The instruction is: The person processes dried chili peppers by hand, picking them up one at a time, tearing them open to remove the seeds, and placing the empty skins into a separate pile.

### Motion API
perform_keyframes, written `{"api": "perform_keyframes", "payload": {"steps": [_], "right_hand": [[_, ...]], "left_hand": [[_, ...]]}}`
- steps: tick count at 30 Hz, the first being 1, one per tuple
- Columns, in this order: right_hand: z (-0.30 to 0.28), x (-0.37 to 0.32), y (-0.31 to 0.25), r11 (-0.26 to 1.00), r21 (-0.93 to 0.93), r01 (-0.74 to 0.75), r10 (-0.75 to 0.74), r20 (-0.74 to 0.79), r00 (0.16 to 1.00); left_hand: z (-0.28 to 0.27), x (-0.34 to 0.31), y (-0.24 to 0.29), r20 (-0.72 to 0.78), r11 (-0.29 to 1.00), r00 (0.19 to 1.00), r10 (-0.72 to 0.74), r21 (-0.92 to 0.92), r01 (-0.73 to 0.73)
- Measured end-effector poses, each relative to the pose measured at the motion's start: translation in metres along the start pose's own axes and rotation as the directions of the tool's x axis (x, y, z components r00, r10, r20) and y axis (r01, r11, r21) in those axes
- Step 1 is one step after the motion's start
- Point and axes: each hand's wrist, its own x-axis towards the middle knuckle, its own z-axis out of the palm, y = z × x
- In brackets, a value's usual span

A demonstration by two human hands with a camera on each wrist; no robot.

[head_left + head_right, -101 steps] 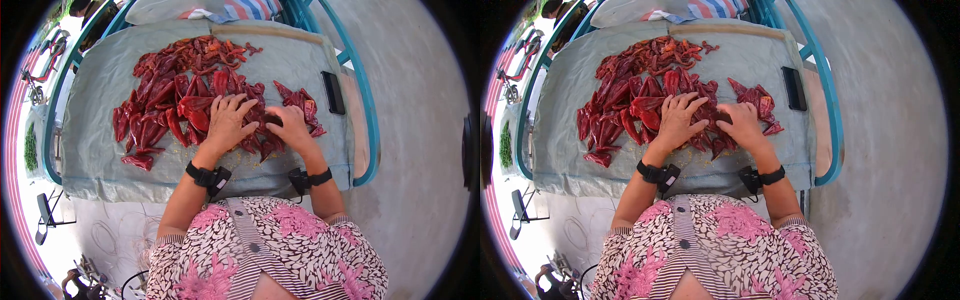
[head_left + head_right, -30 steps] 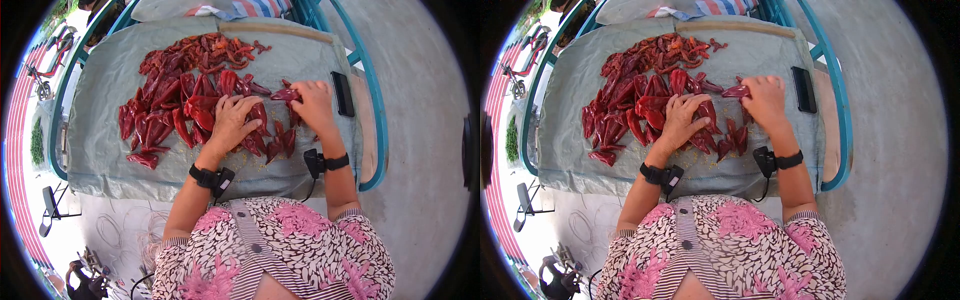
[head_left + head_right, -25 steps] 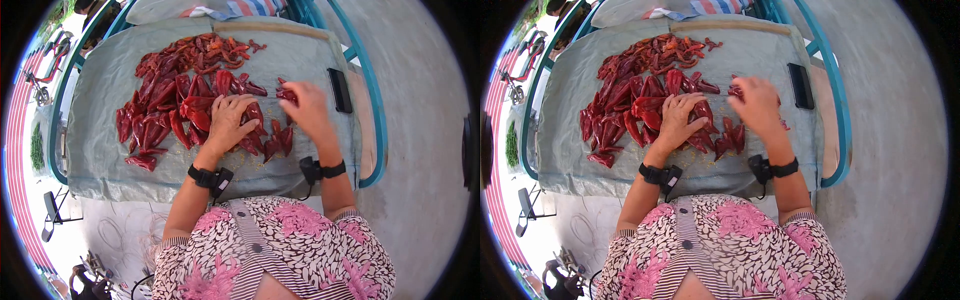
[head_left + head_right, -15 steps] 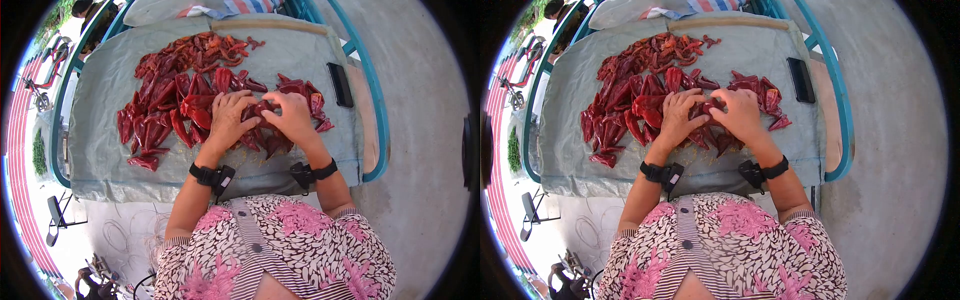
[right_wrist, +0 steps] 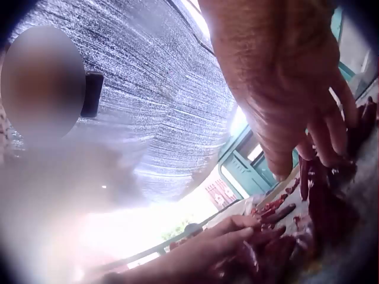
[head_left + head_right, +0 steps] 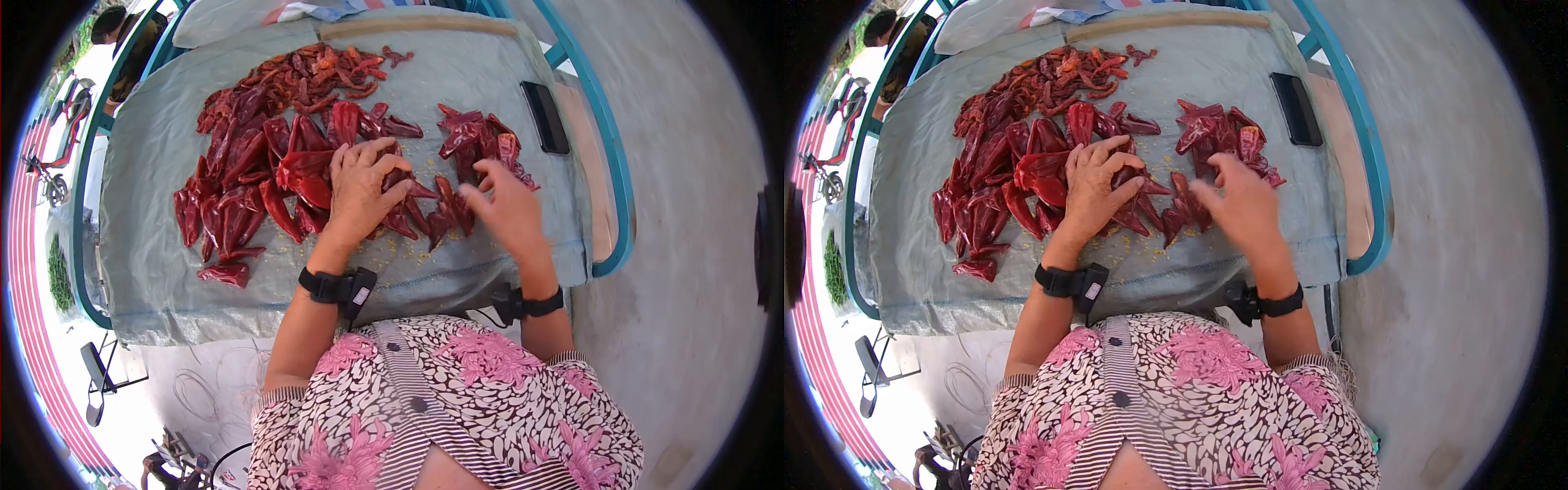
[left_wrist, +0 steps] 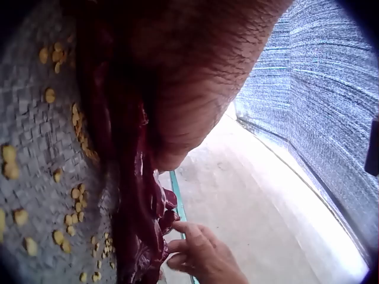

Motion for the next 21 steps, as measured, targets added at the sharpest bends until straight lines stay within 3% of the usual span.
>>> {"api": "perform_keyframes", "payload": {"steps": [3, 7, 10, 13, 16, 19, 21], "right_hand": [[0.023, -0.011, 0.013, 0.995, -0.064, 0.073, -0.074, -0.003, 0.997], [0.019, -0.005, 0.027, 0.973, 0.114, 0.202, -0.182, -0.16, 0.97], [0.004, 0.003, 0.027, 0.977, 0.199, 0.073, -0.036, -0.185, 0.982], [-0.001, 0.002, 0.02, 0.995, 0.055, 0.088, -0.059, -0.403, 0.913], [0.005, -0.009, 0.021, 0.993, 0.119, 0.005, 0.011, -0.136, 0.991], [0.034, -0.024, 0.036, 0.959, -0.191, 0.208, -0.226, -0.078, 0.971], [0.037, -0.028, 0.037, 0.974, -0.142, 0.174, -0.187, -0.084, 0.979]], "left_hand": [[0.0, 0.0, 0.001, 0.013, 1.0, 1.0, -0.002, 0.012, 0.002], [0.001, 0.0, -0.002, 0.017, 1.0, 1.0, -0.006, 0.025, 0.006], [0.003, 0.0, -0.002, 0.014, 1.0, 1.0, -0.004, 0.029, 0.004], [0.003, 0.0, -0.002, 0.008, 1.0, 1.0, 0.002, 0.023, -0.003], [0.004, 0.001, -0.004, -0.001, 1.0, 1.0, 0.007, 0.028, -0.007], [0.006, 0.0, -0.006, -0.007, 0.999, 1.0, 0.018, 0.03, -0.018], [0.005, 0.0, -0.007, -0.012, 0.999, 1.0, 0.02, 0.028, -0.02]]}}
